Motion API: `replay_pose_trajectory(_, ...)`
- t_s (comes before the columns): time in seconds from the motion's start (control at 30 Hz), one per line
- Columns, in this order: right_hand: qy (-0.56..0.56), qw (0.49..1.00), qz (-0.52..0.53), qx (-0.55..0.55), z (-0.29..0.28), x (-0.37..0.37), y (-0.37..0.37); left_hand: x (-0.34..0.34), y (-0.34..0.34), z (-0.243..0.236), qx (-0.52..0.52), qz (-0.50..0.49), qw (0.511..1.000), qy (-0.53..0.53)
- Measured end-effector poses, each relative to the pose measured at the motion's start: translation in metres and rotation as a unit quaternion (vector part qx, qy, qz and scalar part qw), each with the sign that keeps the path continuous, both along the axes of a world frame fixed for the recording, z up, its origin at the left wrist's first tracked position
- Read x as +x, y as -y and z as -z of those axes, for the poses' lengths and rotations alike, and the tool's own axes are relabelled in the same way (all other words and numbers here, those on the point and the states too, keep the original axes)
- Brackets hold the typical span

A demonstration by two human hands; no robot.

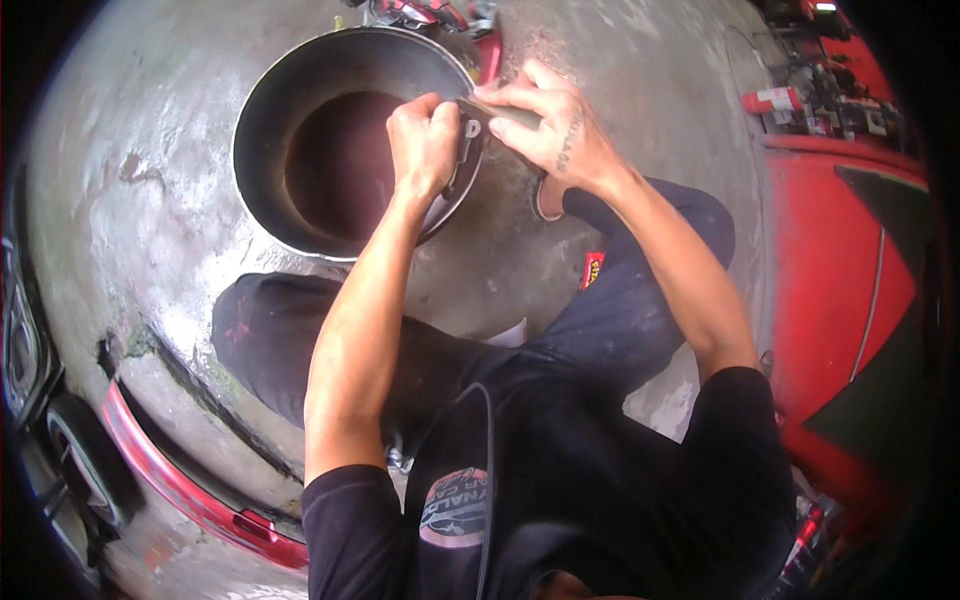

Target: The person sits on the floor of a workshop and sands a red plastic car part using a sanding block. They repeatedly dip the sanding block into a bucket of water and rub it against the surface of the part to smooth it.

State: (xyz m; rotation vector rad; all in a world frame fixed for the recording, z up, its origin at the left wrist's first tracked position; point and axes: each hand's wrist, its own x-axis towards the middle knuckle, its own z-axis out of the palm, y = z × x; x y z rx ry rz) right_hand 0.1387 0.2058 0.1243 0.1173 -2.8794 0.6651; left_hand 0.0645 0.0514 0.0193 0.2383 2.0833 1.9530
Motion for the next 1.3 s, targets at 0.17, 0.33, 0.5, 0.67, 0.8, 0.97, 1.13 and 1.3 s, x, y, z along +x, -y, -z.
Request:
replay_pose_trajectory(0.17,-0.114,0.993,0.021,0.036,0.02,-0.005,0.001,-0.002,0.003,-0.003,0.023,0.005,1.0,0.016)
replay_pose_trajectory(0.33,-0.136,0.989,0.046,0.025,0.026,-0.012,-0.012,-0.005,0.001,0.007,0.058,0.021,0.996,0.062)
replay_pose_trajectory(0.5,-0.117,0.988,0.087,-0.041,0.038,0.009,0.013,-0.005,-0.004,0.017,0.133,-0.016,0.979,0.154)
replay_pose_trajectory(0.67,-0.122,0.986,0.11,-0.012,0.038,-0.015,-0.009,-0.003,-0.007,0.025,0.179,0.004,0.968,0.179)
replay_pose_trajectory(0.8,-0.114,0.986,0.112,-0.052,0.038,-0.011,-0.003,0.0,-0.009,0.017,0.21,-0.014,0.955,0.209)
replay_pose_trajectory(0.97,-0.107,0.988,0.095,-0.063,0.032,0.013,0.017,-0.002,-0.009,0.019,0.158,-0.021,0.96,0.232)
replay_pose_trajectory(1.13,-0.122,0.985,0.118,-0.019,0.032,-0.002,0.02,-0.002,-0.005,0.015,0.027,-0.005,0.98,0.197)
replay_pose_trajectory(1.3,-0.099,0.991,0.087,-0.038,0.025,0.011,0.029,-0.004,-0.007,0.03,0.096,-0.001,0.963,0.252)
